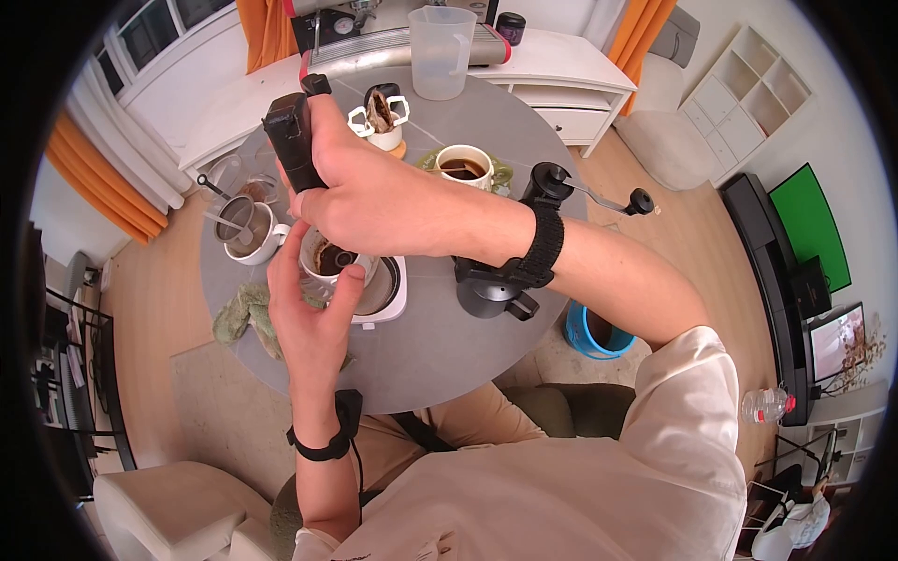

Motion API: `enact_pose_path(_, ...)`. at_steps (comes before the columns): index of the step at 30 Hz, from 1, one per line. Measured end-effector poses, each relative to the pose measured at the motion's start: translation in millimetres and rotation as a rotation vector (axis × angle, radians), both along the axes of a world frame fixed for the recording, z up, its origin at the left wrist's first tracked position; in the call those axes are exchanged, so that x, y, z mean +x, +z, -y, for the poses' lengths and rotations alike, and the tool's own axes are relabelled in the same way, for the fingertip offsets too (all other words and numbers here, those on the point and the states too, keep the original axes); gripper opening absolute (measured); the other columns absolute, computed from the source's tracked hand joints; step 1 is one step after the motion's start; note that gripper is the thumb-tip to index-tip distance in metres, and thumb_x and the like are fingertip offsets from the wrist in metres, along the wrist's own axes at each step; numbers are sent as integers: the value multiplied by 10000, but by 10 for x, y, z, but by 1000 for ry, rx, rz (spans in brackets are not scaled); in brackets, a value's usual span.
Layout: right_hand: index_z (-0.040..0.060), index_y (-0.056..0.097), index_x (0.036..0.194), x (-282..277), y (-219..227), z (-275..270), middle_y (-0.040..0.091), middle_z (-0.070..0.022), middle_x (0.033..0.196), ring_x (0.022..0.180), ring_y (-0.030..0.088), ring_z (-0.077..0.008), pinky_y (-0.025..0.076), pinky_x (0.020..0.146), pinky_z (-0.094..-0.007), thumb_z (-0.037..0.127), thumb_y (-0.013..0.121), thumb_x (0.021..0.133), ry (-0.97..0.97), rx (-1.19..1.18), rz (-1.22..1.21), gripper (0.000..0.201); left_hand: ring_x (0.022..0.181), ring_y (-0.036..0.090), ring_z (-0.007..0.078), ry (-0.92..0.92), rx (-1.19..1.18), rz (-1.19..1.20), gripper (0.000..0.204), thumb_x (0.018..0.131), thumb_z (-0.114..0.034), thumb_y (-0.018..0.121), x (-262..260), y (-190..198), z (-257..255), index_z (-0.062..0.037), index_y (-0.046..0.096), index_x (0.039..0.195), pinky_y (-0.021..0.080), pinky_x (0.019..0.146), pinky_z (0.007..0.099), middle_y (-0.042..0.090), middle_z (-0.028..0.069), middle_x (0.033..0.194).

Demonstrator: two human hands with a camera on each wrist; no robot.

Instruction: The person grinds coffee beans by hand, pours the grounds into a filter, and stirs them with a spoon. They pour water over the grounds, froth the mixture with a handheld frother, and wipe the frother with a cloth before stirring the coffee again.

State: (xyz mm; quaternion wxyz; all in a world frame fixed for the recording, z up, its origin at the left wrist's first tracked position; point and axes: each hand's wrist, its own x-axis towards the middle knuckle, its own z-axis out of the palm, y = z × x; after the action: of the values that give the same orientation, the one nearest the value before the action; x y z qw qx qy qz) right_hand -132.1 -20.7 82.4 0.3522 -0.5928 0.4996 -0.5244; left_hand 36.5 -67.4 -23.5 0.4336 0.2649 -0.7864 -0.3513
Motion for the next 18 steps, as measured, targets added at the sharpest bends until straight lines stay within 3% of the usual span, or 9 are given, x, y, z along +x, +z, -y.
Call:
enact_pose_path(5,57,324,1405,-13,-32,15,492,-78,1195,1065,590,-174,523,998,-390,-164,498,909,12,-9,12,570,1233,580,256,-3,-5,2,731,864,-274,867,-3,3,1,-27,577,1489,450,1056,382,616,138,1351)
enact_pose_path(8,54,323,1404,-12,-17,9,489,-79,1196,1064,588,-175,522,997,-390,-161,499,912,15,-8,15,565,1299,552,349,-12,31,-3,733,837,-244,872,-4,37,-15,3,572,1459,454,1094,452,632,190,1386)
enact_pose_path(18,54,322,1404,8,0,0,481,-77,1207,1076,581,-173,524,1020,-398,-155,508,921,3,-1,12,558,1304,553,344,-7,39,17,734,837,-238,876,2,61,-26,-5,572,1463,456,1094,451,630,189,1394)
